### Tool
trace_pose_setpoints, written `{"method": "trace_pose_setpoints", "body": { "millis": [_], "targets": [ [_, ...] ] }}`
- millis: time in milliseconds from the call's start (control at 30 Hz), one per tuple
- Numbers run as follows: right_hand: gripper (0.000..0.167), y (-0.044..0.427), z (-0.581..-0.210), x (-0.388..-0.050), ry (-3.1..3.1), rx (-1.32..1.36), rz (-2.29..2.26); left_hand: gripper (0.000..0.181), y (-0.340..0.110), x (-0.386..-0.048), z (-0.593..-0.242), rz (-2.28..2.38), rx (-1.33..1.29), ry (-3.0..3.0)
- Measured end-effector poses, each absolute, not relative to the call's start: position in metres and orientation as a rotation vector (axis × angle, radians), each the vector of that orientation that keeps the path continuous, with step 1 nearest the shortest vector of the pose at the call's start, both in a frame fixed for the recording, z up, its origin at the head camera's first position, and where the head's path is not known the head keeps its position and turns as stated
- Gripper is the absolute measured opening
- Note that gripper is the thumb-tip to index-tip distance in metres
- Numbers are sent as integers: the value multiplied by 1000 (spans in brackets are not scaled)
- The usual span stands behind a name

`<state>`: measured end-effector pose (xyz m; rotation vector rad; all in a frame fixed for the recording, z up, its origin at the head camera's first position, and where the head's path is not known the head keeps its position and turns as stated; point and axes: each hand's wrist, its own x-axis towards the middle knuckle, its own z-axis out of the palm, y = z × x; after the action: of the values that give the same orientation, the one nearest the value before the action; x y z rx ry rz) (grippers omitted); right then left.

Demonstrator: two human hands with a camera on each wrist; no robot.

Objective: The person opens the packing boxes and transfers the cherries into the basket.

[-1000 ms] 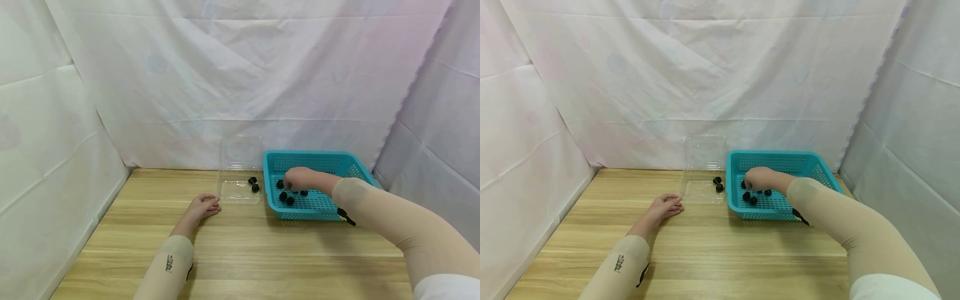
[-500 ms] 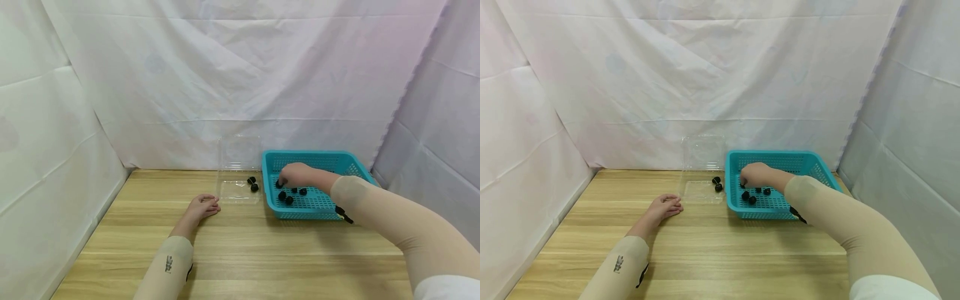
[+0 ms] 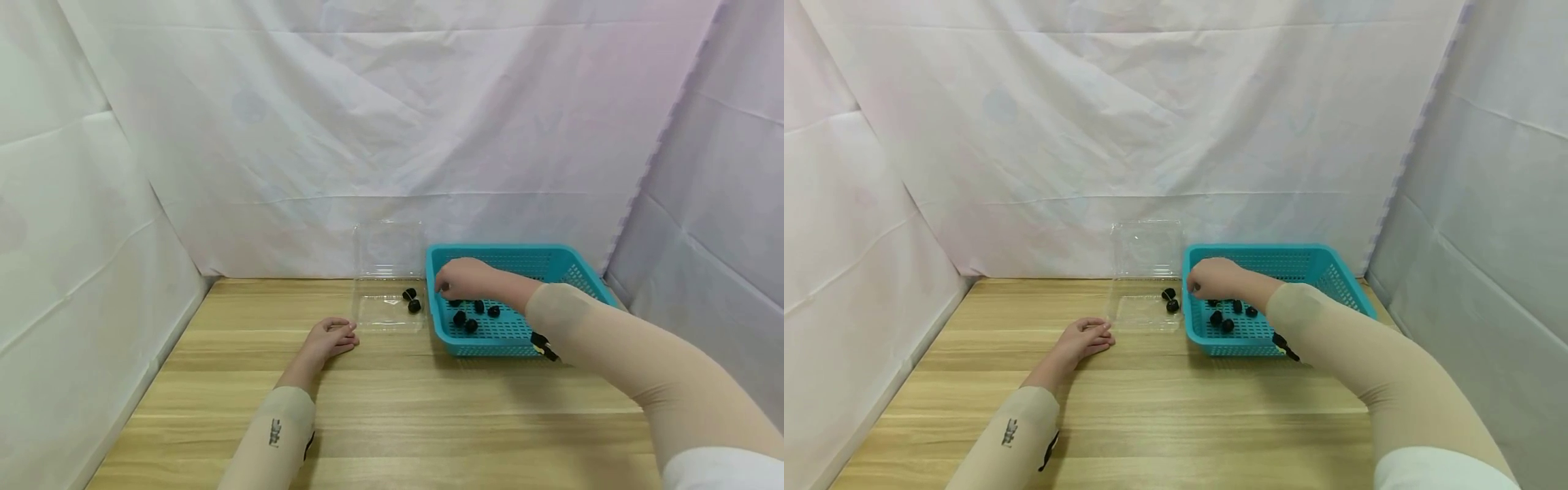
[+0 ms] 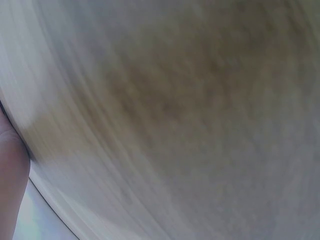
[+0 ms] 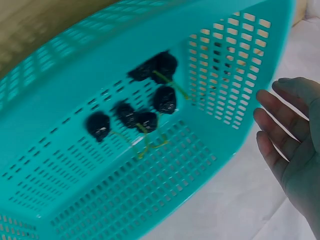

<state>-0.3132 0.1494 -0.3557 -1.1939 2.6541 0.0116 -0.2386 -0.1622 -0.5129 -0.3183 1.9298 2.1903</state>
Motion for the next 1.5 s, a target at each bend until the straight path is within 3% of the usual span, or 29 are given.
{"method": "trace_pose_setpoints", "body": {
  "millis": [867,1500],
  "targets": [
    [25,94,-352,-334,2660,-1058,-311,44,-168,-234,-508,2193,-292,1942],
    [23,79,-378,-351,2609,-980,-519,44,-166,-235,-509,2186,-300,1938]
  ]
}}
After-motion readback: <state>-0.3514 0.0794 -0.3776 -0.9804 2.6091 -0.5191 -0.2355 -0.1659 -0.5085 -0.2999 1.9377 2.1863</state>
